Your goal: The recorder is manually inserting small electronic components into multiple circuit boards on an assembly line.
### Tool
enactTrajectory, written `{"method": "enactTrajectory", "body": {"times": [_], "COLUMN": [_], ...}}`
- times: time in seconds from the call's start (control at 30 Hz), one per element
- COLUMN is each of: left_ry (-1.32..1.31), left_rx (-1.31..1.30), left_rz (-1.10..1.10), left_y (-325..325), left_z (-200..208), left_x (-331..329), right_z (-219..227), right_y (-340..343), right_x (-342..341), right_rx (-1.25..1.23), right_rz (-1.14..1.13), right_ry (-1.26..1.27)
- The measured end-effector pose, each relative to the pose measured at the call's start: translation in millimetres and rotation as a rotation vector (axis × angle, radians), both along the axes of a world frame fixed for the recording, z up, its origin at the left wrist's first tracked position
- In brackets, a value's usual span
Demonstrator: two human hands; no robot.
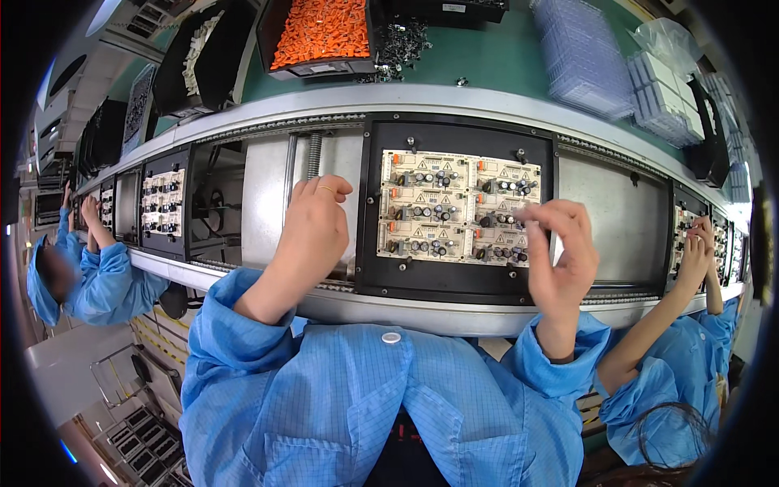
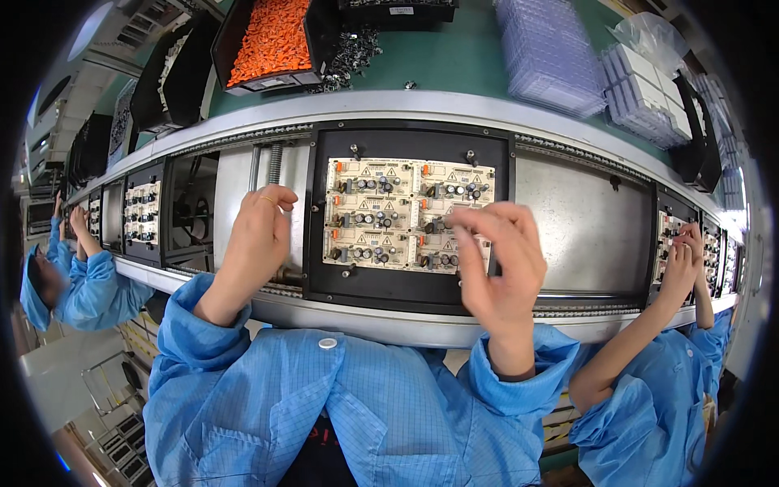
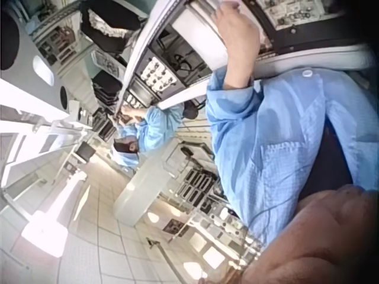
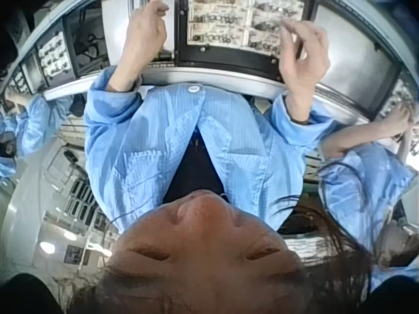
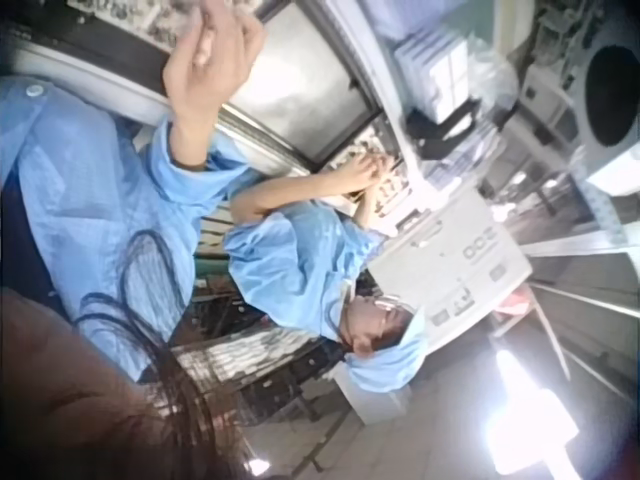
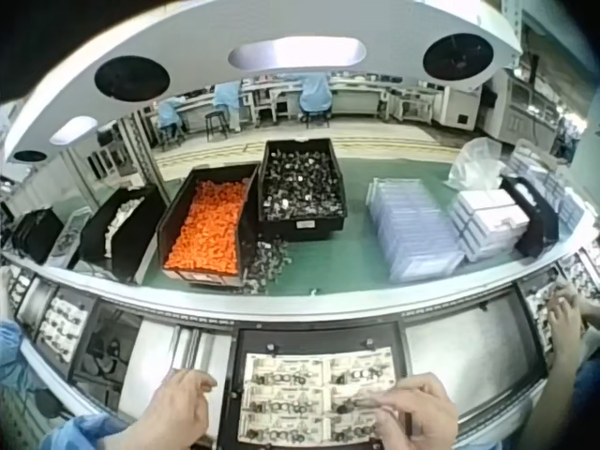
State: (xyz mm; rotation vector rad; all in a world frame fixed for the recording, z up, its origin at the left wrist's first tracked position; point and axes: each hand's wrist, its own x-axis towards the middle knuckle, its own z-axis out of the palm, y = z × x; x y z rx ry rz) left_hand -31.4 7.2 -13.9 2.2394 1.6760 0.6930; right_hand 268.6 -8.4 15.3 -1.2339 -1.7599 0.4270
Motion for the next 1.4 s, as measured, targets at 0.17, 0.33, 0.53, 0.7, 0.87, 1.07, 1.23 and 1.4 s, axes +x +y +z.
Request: {"method": "enactTrajectory", "body": {"times": [0.17, 0.33, 0.53, 0.7, 0.87, 1.07, 1.23, 1.4], "left_ry": [-0.238, -0.324, -0.482, -0.327, -0.033, 0.427, 0.213, 0.154], "left_rx": [-0.321, -0.415, -0.542, -0.200, 0.173, 0.084, -0.002, 0.145], "left_rz": [0.019, -0.074, -0.296, -0.340, 0.132, 0.685, 0.653, 0.667], "left_y": [4.7, 15.6, 42.5, 47.3, 43.1, 1.2, -20.2, -23.1], "left_z": [-21.2, -25.1, -43.6, -43.0, -52.4, -136.5, -135.7, -131.6], "left_x": [6.5, 1.0, -9.3, -42.5, -135.2, -338.0, -342.3, -329.0], "right_z": [-6.2, -37.3, -60.6, -72.4, -81.0, -69.8, -79.6, -75.0], "right_y": [-17.3, -32.6, -21.1, -22.3, -21.5, -20.7, -14.0, -9.0], "right_x": [-31.9, -102.9, -146.9, -155.1, -155.8, -169.9, -161.6, -153.8], "right_rx": [-0.046, -0.128, -0.197, -0.271, -0.309, -0.377, -0.344, -0.337], "right_rz": [0.547, 0.680, 0.716, 0.491, 0.330, 0.317, 0.220, 0.179], "right_ry": [-0.008, 0.048, -0.105, -0.353, -0.413, -0.499, -0.566, -0.516]}}
